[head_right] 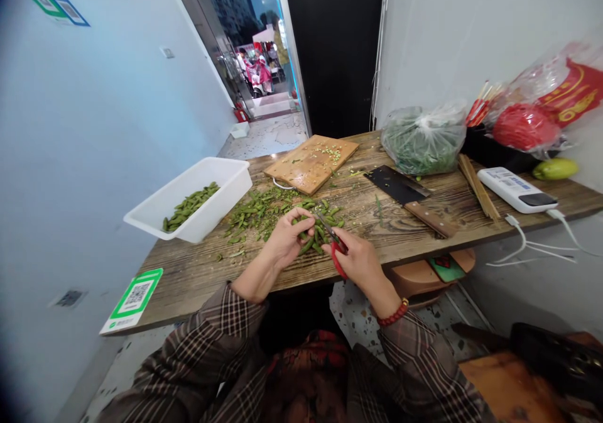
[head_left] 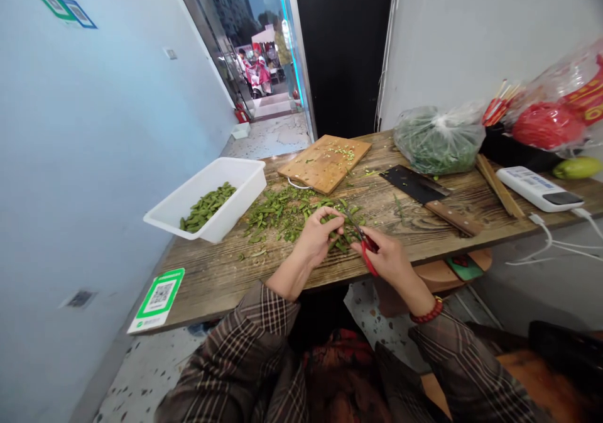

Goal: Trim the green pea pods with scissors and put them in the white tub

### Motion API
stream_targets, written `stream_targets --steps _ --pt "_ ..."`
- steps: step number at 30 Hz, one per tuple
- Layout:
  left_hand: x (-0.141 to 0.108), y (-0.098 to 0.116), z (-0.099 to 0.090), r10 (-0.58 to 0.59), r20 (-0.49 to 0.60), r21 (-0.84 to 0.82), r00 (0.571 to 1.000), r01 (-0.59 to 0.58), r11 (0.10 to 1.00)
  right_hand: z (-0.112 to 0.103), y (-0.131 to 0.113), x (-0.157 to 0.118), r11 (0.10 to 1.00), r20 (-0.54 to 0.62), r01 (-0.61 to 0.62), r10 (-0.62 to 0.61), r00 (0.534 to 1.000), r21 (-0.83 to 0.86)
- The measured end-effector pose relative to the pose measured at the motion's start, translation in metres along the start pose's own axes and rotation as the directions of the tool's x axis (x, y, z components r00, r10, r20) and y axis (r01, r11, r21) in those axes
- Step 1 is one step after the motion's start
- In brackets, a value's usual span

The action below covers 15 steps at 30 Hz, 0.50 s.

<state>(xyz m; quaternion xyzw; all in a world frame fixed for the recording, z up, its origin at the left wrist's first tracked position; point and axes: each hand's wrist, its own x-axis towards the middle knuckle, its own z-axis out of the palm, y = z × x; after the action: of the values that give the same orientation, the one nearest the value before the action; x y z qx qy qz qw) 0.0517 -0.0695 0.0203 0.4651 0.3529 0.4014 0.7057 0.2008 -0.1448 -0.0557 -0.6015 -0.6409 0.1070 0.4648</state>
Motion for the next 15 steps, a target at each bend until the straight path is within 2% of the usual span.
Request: stream_targets --steps 4,7,8,10,11,12,13,14,15 --pt "0.002 0.021 -0.008 0.087 0.035 0.065 0.996 -0.089 0.994 0.002 0.009 0.006 0.992 0.041 -0.067 0.063 0.997 0.106" --pt "0.011 0.054 -0.033 0.242 -0.012 0.32 0.97 -0.225 0.92 -0.001 0.015 0.011 0.944 -0.036 -0.192 0.209 0.977 0.267" --pt "0.016 0.067 -0.046 0.354 -0.07 0.462 0.933 -0.284 0.84 -0.003 0.016 0.012 0.907 -0.05 -0.247 0.279 0.959 0.341" --pt "0.027 0.095 -0.079 0.472 -0.168 0.555 0.865 -0.313 0.771 -0.007 0.016 0.014 0.806 -0.039 -0.338 0.406 0.913 0.486" --pt "0.032 0.109 -0.097 0.531 -0.224 0.623 0.817 -0.299 0.723 -0.009 0.016 0.014 0.757 -0.026 -0.364 0.448 0.893 0.542" --pt "0.035 0.122 -0.115 0.627 -0.261 0.798 0.735 -0.202 0.568 -0.01 0.016 0.015 0.72 -0.016 -0.377 0.474 0.88 0.582" --pt "0.038 0.132 -0.132 0.689 -0.245 0.918 0.682 -0.065 0.391 -0.011 0.015 0.015 0.697 -0.009 -0.381 0.486 0.874 0.607" --pt "0.04 0.141 -0.147 0.706 -0.2 0.973 0.68 0.053 0.225 -0.01 0.014 0.015 0.686 -0.004 -0.38 0.488 0.873 0.621" --pt "0.04 0.146 -0.157 0.698 -0.146 0.989 0.701 0.12 0.086 -0.01 0.013 0.015 0.682 0.001 -0.379 0.485 0.874 0.626"
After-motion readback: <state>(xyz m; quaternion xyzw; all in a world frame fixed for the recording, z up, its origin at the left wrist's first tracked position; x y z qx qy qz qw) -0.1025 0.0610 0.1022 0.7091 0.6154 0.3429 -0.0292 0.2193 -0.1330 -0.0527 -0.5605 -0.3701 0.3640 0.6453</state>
